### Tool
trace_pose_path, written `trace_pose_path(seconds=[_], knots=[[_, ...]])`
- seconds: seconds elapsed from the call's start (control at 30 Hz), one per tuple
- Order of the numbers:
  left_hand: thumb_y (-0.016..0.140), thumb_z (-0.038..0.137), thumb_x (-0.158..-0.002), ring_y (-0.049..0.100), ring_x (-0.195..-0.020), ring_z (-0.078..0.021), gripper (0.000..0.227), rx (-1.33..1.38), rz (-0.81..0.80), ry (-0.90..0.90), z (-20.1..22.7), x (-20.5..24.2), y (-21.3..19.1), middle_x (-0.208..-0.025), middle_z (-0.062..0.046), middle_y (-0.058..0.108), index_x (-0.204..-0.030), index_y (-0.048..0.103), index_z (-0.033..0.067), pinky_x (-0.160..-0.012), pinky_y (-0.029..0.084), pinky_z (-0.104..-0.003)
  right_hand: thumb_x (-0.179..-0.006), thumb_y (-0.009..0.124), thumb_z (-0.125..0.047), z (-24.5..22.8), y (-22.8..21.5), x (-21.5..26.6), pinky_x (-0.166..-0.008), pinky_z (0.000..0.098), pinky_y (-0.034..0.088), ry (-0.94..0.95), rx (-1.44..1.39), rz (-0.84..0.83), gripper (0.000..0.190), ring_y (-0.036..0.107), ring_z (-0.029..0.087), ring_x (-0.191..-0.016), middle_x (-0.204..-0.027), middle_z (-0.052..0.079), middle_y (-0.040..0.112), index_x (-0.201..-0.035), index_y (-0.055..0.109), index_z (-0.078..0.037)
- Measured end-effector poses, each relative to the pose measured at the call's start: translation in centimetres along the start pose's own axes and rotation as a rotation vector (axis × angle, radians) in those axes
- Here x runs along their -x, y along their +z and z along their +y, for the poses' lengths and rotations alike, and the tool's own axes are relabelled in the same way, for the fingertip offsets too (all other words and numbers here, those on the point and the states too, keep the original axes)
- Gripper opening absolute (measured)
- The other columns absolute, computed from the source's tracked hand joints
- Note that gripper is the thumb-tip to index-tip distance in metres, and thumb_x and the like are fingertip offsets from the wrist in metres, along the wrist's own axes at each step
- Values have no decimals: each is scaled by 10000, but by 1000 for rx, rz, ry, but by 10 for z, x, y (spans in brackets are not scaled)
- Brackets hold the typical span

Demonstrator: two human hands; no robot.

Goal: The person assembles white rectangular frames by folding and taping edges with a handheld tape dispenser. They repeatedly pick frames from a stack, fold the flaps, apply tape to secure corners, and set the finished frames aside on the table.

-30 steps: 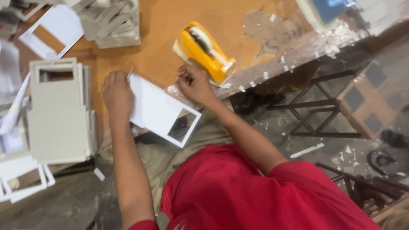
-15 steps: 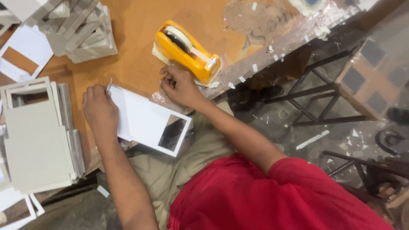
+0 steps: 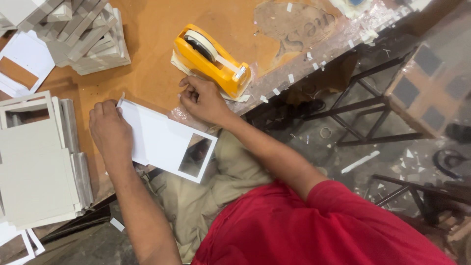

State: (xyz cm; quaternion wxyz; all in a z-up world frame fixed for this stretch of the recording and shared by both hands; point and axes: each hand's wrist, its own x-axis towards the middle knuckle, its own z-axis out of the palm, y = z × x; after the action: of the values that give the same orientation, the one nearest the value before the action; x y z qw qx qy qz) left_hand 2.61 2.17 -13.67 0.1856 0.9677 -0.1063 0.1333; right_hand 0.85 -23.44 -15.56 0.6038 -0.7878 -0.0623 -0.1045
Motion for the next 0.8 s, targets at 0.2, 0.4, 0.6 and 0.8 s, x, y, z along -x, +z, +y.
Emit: trace_pose_path(seconds=[0.2,0.4,0.6,0.8], knots=[[624,17,-1023,569,-1049,-407,130,-5,15,11,3,0,-1,-1117,-197,635,-1137,671,-24,-916,444,-503,-910,704,-34,2,0,2,-578,243,499,4,-4,27,280,574,74,-610,-707,19,597,-1162,590,9],[618,34,-1023,576,-1039,-408,127,-67,-21,-14,4,0,0,-1108,-203,636,-1124,669,-23,-913,450,-506,-917,707,-26,1,-1,1,-575,241,490,12,-6,27,304,575,72,-611,-717,16,592,-1191,581,12],[606,35,-1017,580,-1044,-399,161,-63,8,-5,5,-1,-1,-1125,-196,643,-1154,673,-18,-920,455,-501,-922,697,-26,-2,-1,-1,-558,223,467,66,-13,7,298,551,51,-596,-704,14,587,-1194,586,17],[597,57,-1037,584,-1056,-390,162,-62,-13,-51,8,-1,0,-1123,-183,646,-1161,676,-12,-931,457,-497,-920,705,-31,-1,0,-2,-571,218,484,64,-25,6,293,573,49,-619,-734,9,609,-1184,591,22]])
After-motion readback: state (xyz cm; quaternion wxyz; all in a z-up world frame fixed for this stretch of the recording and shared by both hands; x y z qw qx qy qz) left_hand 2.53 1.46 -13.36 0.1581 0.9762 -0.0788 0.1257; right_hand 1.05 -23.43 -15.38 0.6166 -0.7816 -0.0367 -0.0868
